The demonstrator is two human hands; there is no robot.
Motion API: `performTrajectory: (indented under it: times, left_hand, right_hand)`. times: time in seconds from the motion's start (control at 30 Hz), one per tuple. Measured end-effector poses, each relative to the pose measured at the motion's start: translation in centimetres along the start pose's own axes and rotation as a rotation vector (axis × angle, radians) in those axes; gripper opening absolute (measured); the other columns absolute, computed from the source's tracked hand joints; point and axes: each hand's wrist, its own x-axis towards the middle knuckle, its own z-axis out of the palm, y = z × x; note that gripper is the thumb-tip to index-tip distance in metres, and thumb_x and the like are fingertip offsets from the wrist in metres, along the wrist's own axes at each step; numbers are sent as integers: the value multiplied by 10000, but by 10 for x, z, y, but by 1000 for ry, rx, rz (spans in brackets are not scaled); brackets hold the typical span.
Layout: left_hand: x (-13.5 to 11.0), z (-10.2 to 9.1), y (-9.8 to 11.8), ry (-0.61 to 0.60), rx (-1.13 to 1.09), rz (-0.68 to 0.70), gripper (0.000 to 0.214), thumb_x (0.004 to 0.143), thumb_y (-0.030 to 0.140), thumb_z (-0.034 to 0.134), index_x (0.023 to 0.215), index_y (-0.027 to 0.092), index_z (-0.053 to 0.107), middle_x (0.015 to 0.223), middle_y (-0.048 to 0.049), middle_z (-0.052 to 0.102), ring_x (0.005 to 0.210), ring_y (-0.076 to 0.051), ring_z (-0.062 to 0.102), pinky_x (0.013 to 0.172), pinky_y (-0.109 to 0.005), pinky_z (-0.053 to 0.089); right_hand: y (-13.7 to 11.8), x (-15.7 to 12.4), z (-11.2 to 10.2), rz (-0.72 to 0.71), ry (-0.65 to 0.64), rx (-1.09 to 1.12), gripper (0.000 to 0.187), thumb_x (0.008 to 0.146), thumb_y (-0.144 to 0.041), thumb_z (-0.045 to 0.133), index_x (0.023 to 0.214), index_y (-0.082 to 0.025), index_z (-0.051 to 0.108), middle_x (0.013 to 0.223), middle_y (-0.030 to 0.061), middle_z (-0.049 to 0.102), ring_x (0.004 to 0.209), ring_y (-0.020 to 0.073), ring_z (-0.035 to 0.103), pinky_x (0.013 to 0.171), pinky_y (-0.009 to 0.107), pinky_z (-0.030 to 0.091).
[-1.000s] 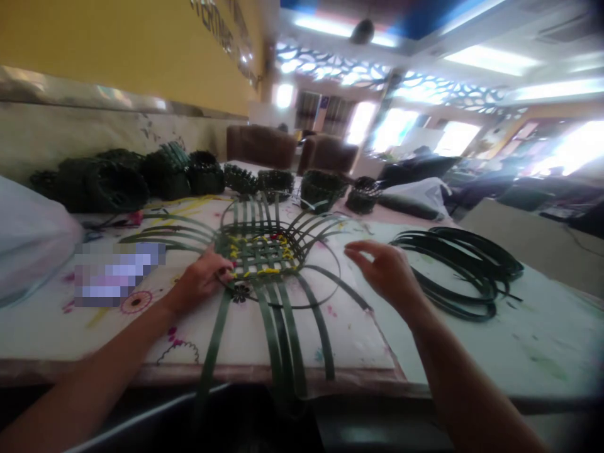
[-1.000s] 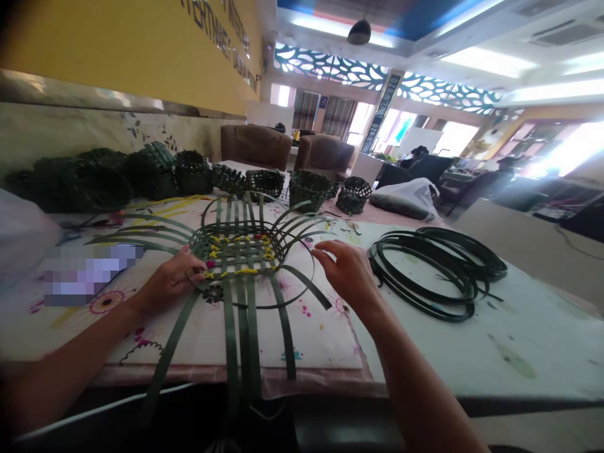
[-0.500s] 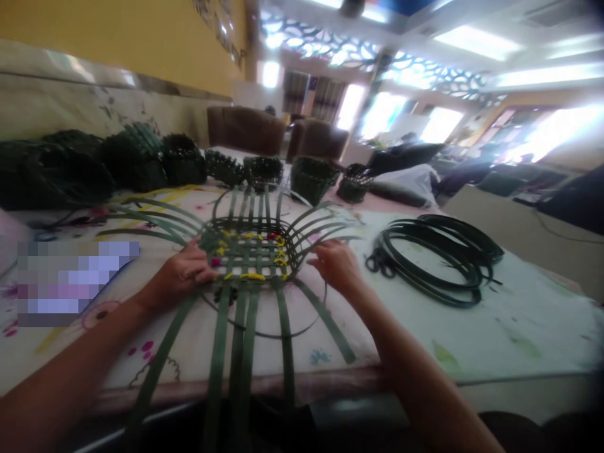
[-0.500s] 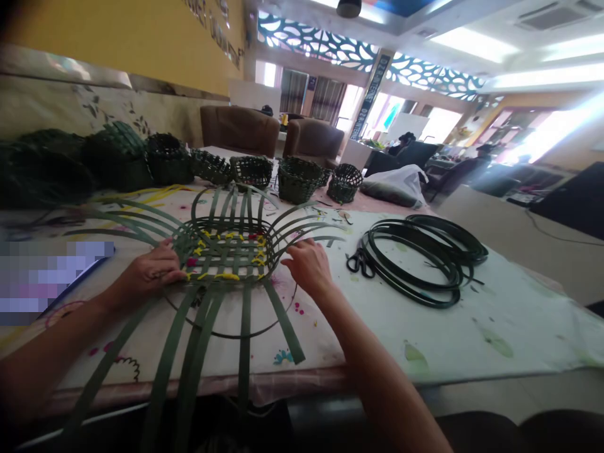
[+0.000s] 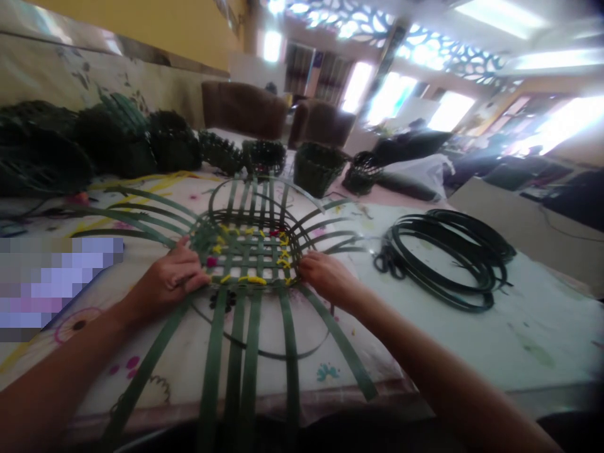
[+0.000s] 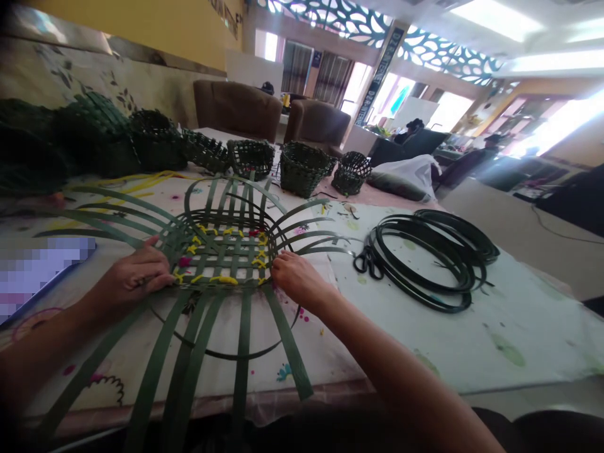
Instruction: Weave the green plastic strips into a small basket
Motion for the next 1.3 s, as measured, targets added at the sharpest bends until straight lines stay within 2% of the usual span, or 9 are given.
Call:
performTrajectory:
  times: [0.1,0.2,0.47,0.63,0.73,0.9,1.13,1.2,1.3]
  left_hand:
    - [-2,0,-3,-15,25,21,262,954,227,543,700,186,592,715,34,570,731,-105,561,1257,-438,160]
    - [-4,2,-5,-23,41,46,237,947,195,544,714,189,592,732,31,566,743,-105,561,1261,-447,145]
    - [-6,12,-9,12,26,60,174,931,167,557,765,201,596,774,19,587,773,-114,574,1263,-466,147]
    - [-7,14,-7,0,28,65,193,951,200,552,765,194,603,768,12,593,769,-127,565,1252,-494,158]
    - [-9,14,-5,3,43,46,209,968,213,529,778,196,614,807,0,620,805,-135,575,1237,-459,198]
    - [-10,16,-4,-28,50,28,227,973,195,514,762,194,598,782,4,620,784,-133,567,1103,-361,359]
    - [-11,22,-2,-44,-33,3,215,968,166,487,779,209,580,753,10,587,770,-145,544,920,-308,421]
    - [-11,23,-2,-46,-30,9,218,965,152,481,778,211,578,753,18,581,768,-140,545,977,-325,395]
    - [-10,23,-2,-26,-13,18,230,966,152,476,764,209,570,742,27,572,768,-140,538,1091,-382,313]
  right_hand:
    - [0,4,-5,-16,-69,10,165,951,-122,583,847,-135,711,879,64,675,818,169,598,862,305,468]
    - [3,5,-5,-58,-86,36,183,966,-139,573,842,-143,707,883,56,676,823,164,592,816,294,457]
    - [8,6,6,-170,-38,-5,320,1024,-163,454,815,-149,697,848,52,656,821,177,565,797,317,449]
    - [6,6,11,-182,-37,-37,305,1028,-164,440,850,-142,686,877,63,653,850,184,559,827,336,455]
    - [9,5,14,-205,7,-40,320,1036,-170,421,851,-146,681,880,60,650,858,180,561,830,329,460]
    - [14,5,11,-258,7,-34,346,1043,-162,394,833,-149,669,859,52,646,814,166,554,761,309,459]
    - [11,13,1,-287,-168,-74,309,1010,-124,435,811,-136,671,898,82,639,830,183,551,697,318,450]
    - [12,15,1,-298,-183,-83,298,1005,-131,448,803,-139,667,903,80,636,812,185,551,665,320,440]
    - [14,14,7,-285,-133,-59,315,1023,-147,416,820,-148,657,909,66,640,811,183,560,655,315,441]
